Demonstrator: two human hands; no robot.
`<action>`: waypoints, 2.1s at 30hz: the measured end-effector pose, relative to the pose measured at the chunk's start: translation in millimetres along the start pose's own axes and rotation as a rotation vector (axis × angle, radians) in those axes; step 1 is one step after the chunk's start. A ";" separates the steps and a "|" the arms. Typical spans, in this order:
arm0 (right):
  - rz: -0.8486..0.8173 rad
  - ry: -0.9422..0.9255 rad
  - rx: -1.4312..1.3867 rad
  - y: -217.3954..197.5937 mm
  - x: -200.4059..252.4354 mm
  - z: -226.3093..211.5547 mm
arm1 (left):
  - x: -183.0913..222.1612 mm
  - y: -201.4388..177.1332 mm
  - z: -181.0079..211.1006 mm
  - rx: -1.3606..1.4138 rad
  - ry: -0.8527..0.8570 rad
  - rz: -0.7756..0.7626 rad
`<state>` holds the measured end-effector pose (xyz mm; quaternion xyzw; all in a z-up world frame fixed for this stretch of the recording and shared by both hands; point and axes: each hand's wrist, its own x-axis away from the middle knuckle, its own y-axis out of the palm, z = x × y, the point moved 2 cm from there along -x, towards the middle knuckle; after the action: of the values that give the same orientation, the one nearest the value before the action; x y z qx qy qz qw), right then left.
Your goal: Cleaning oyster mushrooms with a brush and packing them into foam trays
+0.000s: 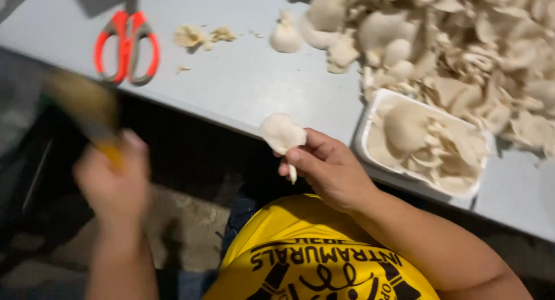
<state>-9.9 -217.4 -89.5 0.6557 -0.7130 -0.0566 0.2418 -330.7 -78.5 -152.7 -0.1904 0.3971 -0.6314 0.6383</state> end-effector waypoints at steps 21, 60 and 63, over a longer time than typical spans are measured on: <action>-0.144 0.073 -0.029 1.6 -15.2 4.2 | -81.7 -4.0 -1.9 -0.160 0.289 -0.100; -0.156 -0.016 0.183 22.7 -56.7 -0.5 | 107.6 9.2 12.5 0.530 -0.382 -0.783; -0.148 0.000 0.170 23.1 -56.5 0.4 | 102.5 8.7 18.2 0.524 -0.270 -0.723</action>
<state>-29.8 -160.1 -95.9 0.7246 -0.6649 -0.0138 0.1806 -322.9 -180.2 -175.4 -0.2294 0.0458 -0.8619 0.4500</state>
